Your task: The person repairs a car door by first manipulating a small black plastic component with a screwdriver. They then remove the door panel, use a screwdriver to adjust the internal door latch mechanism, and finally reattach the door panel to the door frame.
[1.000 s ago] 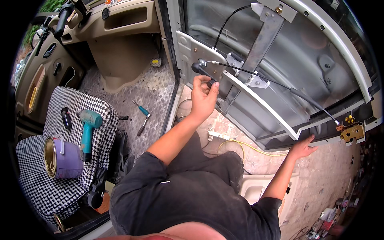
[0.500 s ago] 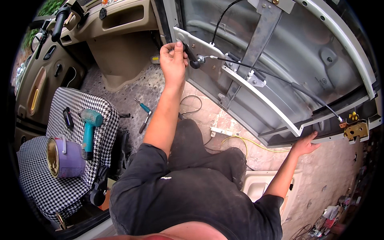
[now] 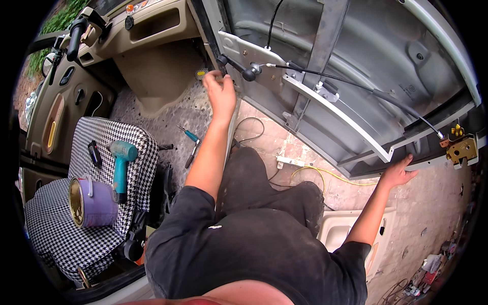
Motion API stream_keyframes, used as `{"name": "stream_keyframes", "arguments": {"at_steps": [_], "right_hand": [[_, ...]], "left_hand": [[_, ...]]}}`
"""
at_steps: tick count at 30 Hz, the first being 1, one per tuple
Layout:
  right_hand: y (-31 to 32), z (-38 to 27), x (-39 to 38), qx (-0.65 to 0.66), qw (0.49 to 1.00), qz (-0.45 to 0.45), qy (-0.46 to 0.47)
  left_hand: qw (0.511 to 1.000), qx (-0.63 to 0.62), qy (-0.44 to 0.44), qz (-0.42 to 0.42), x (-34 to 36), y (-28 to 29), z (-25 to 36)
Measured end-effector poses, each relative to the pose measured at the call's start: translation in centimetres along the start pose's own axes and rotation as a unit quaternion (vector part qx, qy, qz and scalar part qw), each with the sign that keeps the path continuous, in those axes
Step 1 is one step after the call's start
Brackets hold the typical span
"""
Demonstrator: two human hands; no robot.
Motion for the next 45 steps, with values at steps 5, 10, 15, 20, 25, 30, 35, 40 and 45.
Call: {"name": "stream_keyframes", "arguments": {"at_steps": [5,10,15,20,25,30,35,40,45], "right_hand": [[-0.1,-0.9,-0.4,0.033,0.999,0.006,0.012],[-0.1,-0.7,-0.2,0.018,1.000,0.001,0.008],[0.0,-0.3,-0.2,0.025,1.000,0.004,0.008],[0.2,-0.7,-0.3,0.024,0.999,0.015,0.028],[-0.2,-1.8,-0.7,0.042,0.999,0.003,0.013],[-0.1,-2.3,-0.9,0.028,0.999,0.007,0.020],[-0.1,-1.6,-0.7,0.028,0.999,0.010,0.036],[0.3,-1.1,-0.5,-0.015,1.000,0.012,0.015],[-0.2,-0.9,-0.3,0.021,0.999,0.007,0.028]], "left_hand": [[0.901,0.234,-0.287,-0.226,-0.4,-0.9,6.0],[0.955,0.160,-0.186,-0.164,-1.6,-2.1,2.6],[0.969,0.015,0.087,-0.230,-3.3,-3.7,0.8],[0.971,0.077,0.019,-0.225,-1.9,-3.4,2.7],[0.968,0.093,-0.109,-0.207,-1.1,-3.3,3.5],[0.967,0.082,-0.008,-0.241,-1.2,-3.0,3.8],[0.976,0.101,-0.087,-0.171,-1.1,-2.4,3.8],[0.983,0.041,0.068,-0.165,0.2,1.2,3.3],[0.939,0.278,0.149,-0.138,-0.7,8.2,-6.0]]}}
Point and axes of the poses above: each hand's wrist, its own x-axis towards the middle knuckle, its own y-axis out of the back of the hand, z = x × y, the point moved 5 cm from there along x, towards the middle knuckle, and after that the axes turned 3 degrees about -y, right-handed, at the moved point
